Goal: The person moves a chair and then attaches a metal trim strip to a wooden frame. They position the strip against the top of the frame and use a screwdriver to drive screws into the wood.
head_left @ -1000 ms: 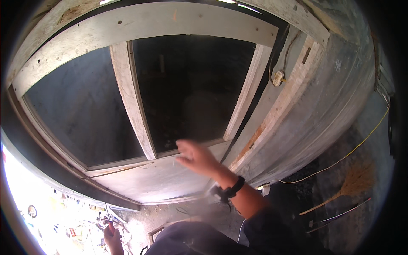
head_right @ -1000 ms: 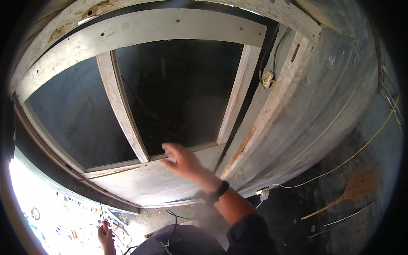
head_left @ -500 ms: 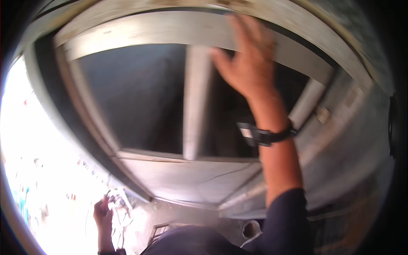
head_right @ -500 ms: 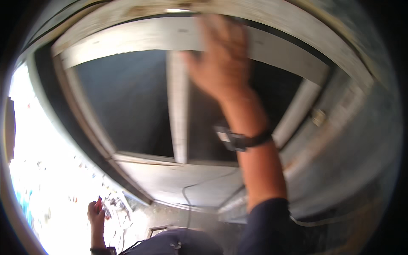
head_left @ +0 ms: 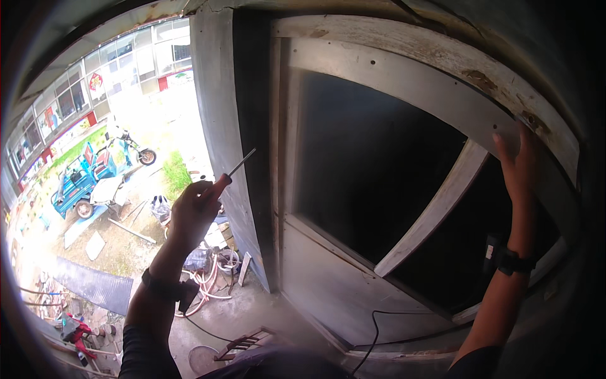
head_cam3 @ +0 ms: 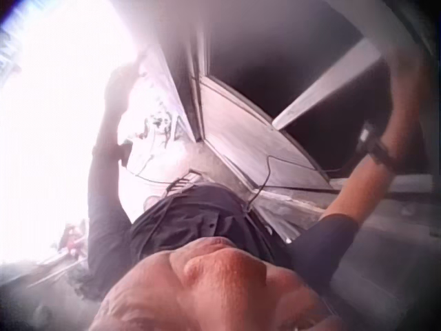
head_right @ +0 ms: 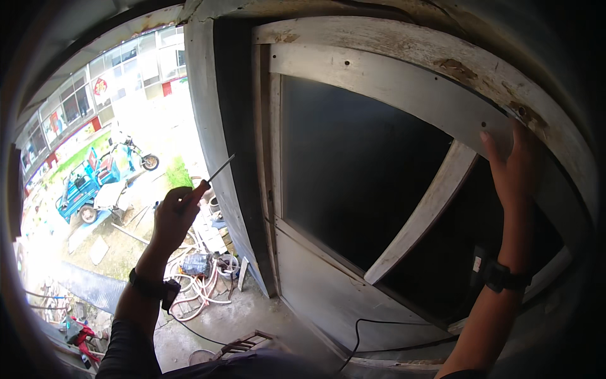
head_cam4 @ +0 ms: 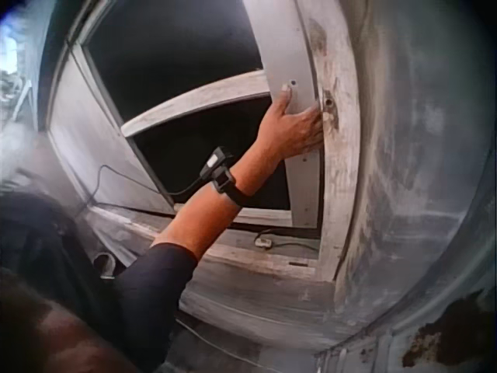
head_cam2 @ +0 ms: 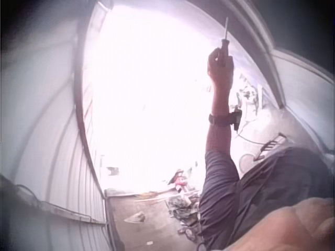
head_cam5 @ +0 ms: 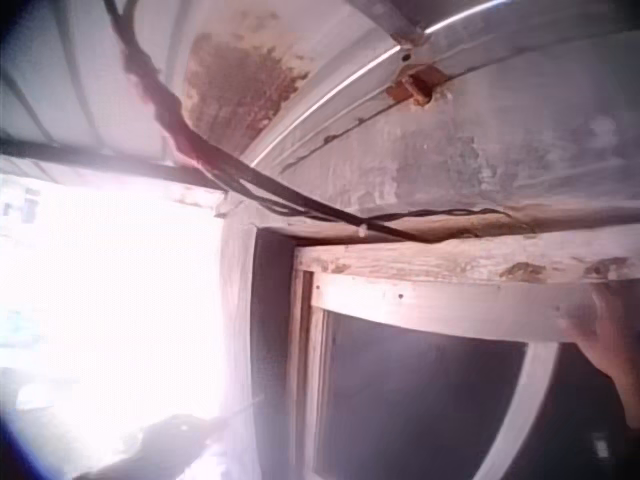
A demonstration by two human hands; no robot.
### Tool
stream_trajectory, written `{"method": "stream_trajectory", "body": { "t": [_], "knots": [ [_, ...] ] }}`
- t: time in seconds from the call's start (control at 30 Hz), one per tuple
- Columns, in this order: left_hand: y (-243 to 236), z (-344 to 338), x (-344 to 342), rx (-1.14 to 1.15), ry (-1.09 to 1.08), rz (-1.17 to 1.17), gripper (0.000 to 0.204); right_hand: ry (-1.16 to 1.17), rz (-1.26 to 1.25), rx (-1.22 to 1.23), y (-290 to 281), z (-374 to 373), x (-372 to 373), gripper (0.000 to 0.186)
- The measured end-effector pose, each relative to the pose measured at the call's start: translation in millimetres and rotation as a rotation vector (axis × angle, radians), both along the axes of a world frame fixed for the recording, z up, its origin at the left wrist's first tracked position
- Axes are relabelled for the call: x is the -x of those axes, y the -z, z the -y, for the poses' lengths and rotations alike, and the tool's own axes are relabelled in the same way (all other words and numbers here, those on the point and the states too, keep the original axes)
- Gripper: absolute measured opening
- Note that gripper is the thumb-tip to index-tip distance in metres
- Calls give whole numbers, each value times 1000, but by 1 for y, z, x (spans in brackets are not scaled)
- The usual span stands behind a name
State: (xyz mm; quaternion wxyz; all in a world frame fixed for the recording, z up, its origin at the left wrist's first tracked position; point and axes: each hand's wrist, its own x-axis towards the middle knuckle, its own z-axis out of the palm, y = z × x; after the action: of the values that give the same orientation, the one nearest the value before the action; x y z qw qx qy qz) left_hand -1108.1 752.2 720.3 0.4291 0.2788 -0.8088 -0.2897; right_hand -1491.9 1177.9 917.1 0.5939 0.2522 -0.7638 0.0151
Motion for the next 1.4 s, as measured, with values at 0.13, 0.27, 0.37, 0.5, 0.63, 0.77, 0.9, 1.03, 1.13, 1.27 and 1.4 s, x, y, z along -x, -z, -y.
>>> {"method": "stream_trajectory", "body": {
  "t": [0.13,0.27,0.37,0.5,0.63,0.77,0.9,1.03,1.13,1.27,1.4],
  "knots": [
    [-60,7,20,167,15,-50,31,111,0,-9,3,2,14,73],
    [-99,32,45,515,14,-79,34,176,47,-8,1,6,10,75],
    [-135,27,63,664,-26,-1,31,234,68,7,0,3,9,76],
    [-158,39,93,819,-28,-123,20,256,49,20,7,3,23,77],
    [-164,54,109,878,-95,-23,28,319,22,-7,6,3,19,76],
    [-167,53,116,889,-90,-60,27,331,23,4,2,7,4,75],
    [-168,51,117,914,-69,-63,28,352,32,1,1,7,5,75],
    [-171,50,116,858,-107,-32,23,350,53,13,2,8,5,75],
    [-172,48,117,840,-85,-44,23,335,40,18,2,8,4,75],
    [-173,51,117,866,-102,-19,26,324,66,17,-1,11,-3,75],
    [-174,49,119,884,-103,-11,26,262,90,50,3,9,4,76]
  ]
}}
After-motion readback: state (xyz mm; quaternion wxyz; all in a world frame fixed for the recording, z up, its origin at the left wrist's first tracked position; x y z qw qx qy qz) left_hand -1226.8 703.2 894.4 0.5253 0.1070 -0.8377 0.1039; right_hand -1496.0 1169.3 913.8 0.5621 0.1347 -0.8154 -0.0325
